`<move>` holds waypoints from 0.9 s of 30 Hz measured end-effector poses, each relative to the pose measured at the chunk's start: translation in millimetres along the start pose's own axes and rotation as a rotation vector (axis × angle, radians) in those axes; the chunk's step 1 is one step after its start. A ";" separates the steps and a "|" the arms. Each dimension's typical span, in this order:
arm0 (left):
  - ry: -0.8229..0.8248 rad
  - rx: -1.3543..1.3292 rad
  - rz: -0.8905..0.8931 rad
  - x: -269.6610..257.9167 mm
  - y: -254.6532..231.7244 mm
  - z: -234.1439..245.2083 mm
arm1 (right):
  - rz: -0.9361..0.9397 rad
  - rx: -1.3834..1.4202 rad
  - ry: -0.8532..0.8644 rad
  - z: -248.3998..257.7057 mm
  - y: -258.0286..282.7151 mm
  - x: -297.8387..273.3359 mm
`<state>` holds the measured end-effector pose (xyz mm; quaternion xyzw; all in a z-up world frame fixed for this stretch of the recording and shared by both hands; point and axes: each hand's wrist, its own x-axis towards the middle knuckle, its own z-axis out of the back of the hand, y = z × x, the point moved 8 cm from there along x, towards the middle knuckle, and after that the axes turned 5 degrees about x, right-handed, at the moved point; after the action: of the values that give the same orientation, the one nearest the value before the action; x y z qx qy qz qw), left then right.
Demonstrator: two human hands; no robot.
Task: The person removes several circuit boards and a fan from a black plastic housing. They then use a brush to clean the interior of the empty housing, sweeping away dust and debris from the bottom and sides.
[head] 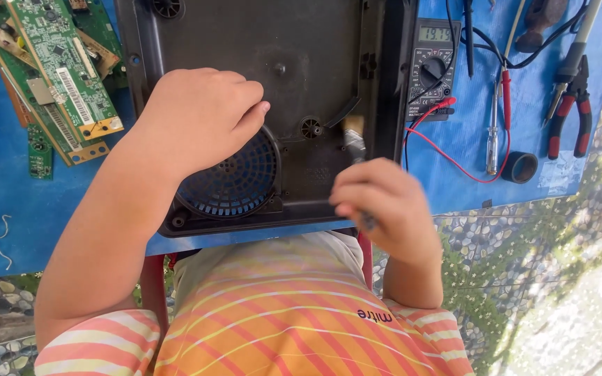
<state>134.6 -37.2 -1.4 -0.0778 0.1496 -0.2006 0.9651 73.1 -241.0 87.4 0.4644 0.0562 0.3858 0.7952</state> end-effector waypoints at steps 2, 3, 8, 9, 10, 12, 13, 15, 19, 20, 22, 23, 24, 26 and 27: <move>-0.010 -0.005 -0.001 1.1 0.4 0.1 | 0.029 0.032 0.146 -20.4 1.3 -5.2; -0.006 -0.002 -0.003 1.6 0.8 -0.8 | 0.143 0.247 0.113 -19.7 7.4 -13.4; 0.023 -0.023 -0.005 0.6 0.6 -2.7 | 0.039 -0.012 -0.153 -10.9 5.6 -13.0; -0.003 -0.017 -0.010 0.3 0.6 -2.7 | 0.081 0.110 -0.062 -19.4 9.7 -9.9; -0.031 -0.013 -0.012 -0.1 0.8 -2.7 | 0.125 0.231 0.033 -27.2 14.1 -7.2; -0.024 -0.013 -0.019 1.1 1.1 -1.3 | 0.201 0.303 0.017 -22.1 12.0 -21.2; -0.016 -0.010 -0.031 1.2 0.0 -1.5 | 0.276 0.373 -0.005 -17.8 14.1 -30.2; -0.022 -0.006 -0.031 -0.3 -0.3 -3.9 | 0.136 0.145 -0.154 -10.1 7.2 -30.6; -0.042 0.000 -0.024 1.2 1.4 -4.0 | 0.072 0.096 0.083 -19.8 9.7 -27.9; -0.039 -0.001 -0.026 1.1 1.5 -4.3 | 0.068 0.097 0.081 -22.5 2.7 -39.8; -0.056 0.027 -0.038 1.2 0.7 -3.4 | 0.293 0.238 -0.325 6.2 3.2 -71.1; -0.054 0.024 -0.040 0.6 0.0 -4.2 | 0.289 0.237 -0.325 8.7 4.5 -67.4; -0.054 0.020 -0.036 0.4 0.4 -3.8 | 0.168 0.050 -0.397 14.9 -1.4 -62.7; -0.054 0.015 -0.036 0.1 0.0 -3.2 | 0.043 -0.141 -0.467 23.3 -4.1 -60.1; -0.051 0.020 -0.034 0.0 0.1 -3.6 | 0.070 0.050 -0.340 15.2 -2.7 -56.8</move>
<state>133.5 -37.5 -4.8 -0.0759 0.1217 -0.2163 0.9657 41.9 -290.1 78.5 0.5443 -0.0860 0.3275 0.7675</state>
